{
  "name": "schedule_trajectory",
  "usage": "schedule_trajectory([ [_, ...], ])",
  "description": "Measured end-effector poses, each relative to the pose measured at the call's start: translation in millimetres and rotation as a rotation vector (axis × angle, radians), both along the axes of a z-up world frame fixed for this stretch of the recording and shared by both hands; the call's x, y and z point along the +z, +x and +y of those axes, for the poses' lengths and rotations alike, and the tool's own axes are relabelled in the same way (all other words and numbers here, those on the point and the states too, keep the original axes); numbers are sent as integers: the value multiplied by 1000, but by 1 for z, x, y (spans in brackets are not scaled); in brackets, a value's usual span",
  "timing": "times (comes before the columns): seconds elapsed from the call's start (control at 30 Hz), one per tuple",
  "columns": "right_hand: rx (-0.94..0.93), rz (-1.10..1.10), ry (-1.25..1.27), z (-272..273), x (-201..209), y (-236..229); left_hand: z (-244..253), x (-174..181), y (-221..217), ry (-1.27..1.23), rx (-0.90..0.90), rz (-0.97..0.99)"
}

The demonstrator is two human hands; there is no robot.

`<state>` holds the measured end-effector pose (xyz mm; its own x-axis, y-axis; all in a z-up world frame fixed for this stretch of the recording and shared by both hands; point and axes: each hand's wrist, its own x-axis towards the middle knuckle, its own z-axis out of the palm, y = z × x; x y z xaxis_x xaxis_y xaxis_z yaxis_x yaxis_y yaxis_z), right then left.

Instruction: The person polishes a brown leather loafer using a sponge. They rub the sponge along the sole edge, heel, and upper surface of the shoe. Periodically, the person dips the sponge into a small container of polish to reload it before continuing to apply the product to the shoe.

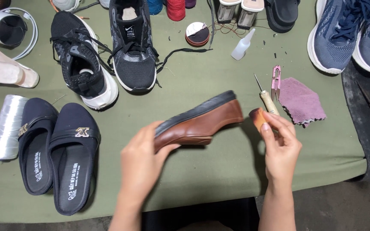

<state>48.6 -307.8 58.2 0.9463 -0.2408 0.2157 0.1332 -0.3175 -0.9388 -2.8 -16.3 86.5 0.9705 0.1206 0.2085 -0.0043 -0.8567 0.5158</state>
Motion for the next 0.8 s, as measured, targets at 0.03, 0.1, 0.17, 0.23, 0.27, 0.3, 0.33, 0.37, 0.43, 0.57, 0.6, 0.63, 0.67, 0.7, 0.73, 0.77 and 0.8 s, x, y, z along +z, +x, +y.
schedule_trajectory([
  [0.03, 0, 2, 2, 3, 1, -2, 10, 5, -6, 2, 0, 2],
  [0.1, 45, 65, 61, 11, 2, -7, 32, 17, -17, 8, 43, -34],
  [0.17, 66, 69, 81, 22, -2, -8, 43, 12, -26, 47, 79, -16],
  [0.23, 86, 73, 99, 32, -6, -9, 48, 5, -33, 85, 114, 0],
  [0.27, 95, 105, 145, 37, -7, -9, 48, 0, -34, 75, 121, 7],
  [0.3, 104, 137, 189, 42, -8, -8, 47, -5, -35, 64, 128, 13],
  [0.33, 105, 137, 191, 46, -7, -6, 46, -1, -36, 66, 129, 13],
  [0.37, 106, 153, 199, 50, -7, -6, 44, 3, -37, 60, 142, 113],
  [0.43, 110, 173, 203, 57, -6, -4, 40, 13, -34, 51, 157, 216],
  [0.57, 168, 100, 184, 72, -2, 1, 35, 21, -15, 165, -4, 109],
  [0.6, 198, 64, 175, 75, -1, 3, 33, 17, -10, 172, -22, 87],
  [0.63, 203, 66, 172, 77, -2, 4, 32, 9, -8, 168, -16, 89],
  [0.67, 208, 55, 169, 78, -4, 5, 31, 1, -6, 151, -28, 154],
  [0.7, 212, 41, 166, 80, -5, 7, 29, -7, -3, 134, -41, 217],
  [0.73, 216, 41, 163, 80, -5, 9, 28, -8, -3, 131, -37, 216],
  [0.77, 202, 62, 126, 82, -6, 9, 28, -9, -5, 111, -12, 240],
  [0.8, 188, 82, 88, 83, -7, 9, 28, -11, -6, 91, 14, 263],
])
